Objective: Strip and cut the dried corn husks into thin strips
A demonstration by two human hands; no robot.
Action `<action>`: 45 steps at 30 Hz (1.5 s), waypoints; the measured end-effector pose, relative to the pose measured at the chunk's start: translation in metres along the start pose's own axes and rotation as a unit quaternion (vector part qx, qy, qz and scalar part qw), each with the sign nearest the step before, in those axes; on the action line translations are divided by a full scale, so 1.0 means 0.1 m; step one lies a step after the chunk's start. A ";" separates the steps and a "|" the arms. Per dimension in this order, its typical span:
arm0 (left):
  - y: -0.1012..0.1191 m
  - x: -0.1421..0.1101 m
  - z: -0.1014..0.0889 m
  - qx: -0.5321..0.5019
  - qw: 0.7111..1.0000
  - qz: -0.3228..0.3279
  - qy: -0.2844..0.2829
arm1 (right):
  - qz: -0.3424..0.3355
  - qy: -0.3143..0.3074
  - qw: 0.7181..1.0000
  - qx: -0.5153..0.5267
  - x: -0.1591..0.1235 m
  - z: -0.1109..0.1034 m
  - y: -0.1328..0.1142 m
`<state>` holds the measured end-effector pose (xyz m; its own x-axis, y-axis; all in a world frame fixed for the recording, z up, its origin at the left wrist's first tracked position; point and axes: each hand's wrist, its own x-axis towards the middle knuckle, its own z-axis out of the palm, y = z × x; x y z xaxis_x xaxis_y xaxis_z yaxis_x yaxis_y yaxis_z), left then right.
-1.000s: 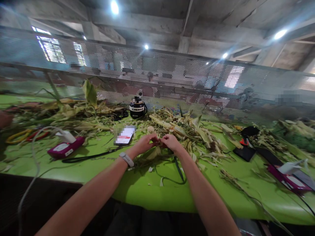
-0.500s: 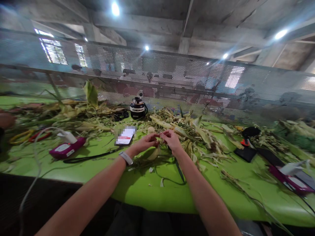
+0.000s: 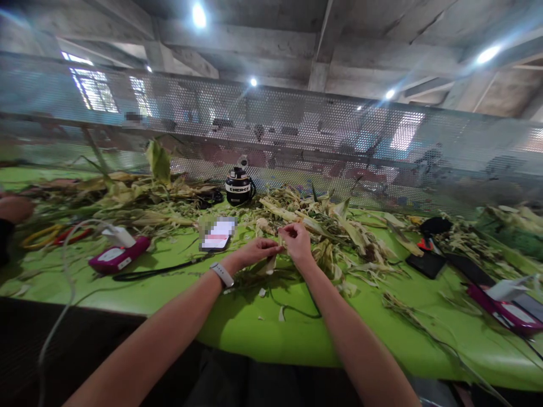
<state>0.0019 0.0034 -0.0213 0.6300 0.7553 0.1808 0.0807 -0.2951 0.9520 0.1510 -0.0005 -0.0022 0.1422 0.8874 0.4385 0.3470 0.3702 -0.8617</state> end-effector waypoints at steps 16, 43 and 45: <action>0.14 -0.03 -0.05 -0.050 0.995 0.010 0.087 | 0.060 -0.088 0.994 0.006 0.03 -0.12 -0.09; 0.12 0.01 -0.16 -0.103 0.963 0.032 0.246 | -0.036 -0.258 0.960 -0.100 0.01 -0.13 -0.14; 0.11 0.01 -0.19 -0.111 0.961 0.021 0.252 | -0.047 -0.234 0.961 -0.137 0.03 -0.14 -0.10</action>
<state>-0.0111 0.0121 -0.0061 0.1712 0.9492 0.2639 -0.1391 -0.2419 0.9603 0.1612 -0.0061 0.0115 -0.3133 0.9033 0.2932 0.5775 0.4263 -0.6963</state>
